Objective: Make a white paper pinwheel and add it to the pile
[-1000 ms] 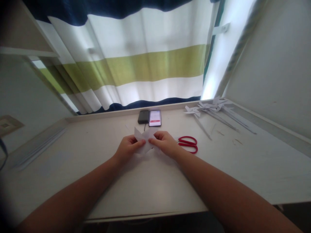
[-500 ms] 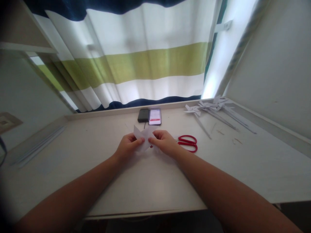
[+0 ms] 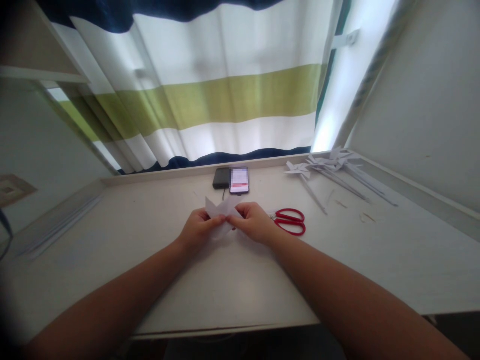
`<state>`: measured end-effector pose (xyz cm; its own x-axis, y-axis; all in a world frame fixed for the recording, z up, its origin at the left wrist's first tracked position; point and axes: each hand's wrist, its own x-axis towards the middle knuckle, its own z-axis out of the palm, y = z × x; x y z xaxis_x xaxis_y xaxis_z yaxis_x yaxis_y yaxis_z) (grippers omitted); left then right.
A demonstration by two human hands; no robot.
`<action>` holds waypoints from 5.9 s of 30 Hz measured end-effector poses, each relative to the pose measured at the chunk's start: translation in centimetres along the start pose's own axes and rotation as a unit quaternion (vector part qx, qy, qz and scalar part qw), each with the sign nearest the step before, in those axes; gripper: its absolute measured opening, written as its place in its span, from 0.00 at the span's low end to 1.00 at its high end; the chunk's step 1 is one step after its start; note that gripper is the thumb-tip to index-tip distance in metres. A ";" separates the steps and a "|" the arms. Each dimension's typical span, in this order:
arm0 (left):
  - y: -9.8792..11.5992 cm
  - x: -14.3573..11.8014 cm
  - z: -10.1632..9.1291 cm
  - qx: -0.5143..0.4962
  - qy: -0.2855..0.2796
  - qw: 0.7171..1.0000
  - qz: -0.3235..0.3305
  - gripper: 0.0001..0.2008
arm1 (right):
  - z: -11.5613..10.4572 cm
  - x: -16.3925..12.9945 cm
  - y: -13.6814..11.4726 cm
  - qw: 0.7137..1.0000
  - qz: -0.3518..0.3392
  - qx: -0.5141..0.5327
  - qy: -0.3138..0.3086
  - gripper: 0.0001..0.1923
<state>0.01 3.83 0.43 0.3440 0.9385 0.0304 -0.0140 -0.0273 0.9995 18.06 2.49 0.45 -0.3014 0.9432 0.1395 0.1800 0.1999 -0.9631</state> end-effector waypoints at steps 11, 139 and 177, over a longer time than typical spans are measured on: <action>0.6 -0.1 0.1 0.011 -0.022 1.000 0.014 0.14 | 0.1 0.0 0.2 1.000 -0.020 0.017 -0.002 0.14; -0.1 0.1 -0.7 0.098 -0.061 0.991 0.064 0.12 | -0.6 0.1 0.3 0.993 0.000 0.105 0.059 0.14; 0.3 0.2 -0.3 -0.013 -0.069 0.996 0.061 0.10 | -0.3 0.3 0.8 0.969 0.043 0.245 0.011 0.16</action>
<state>-0.20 4.14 0.72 0.4637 0.8726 0.1534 -0.0863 -0.1278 0.9880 18.41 2.99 -0.21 -0.2844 0.9572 0.0531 -0.2633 -0.0247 -0.9644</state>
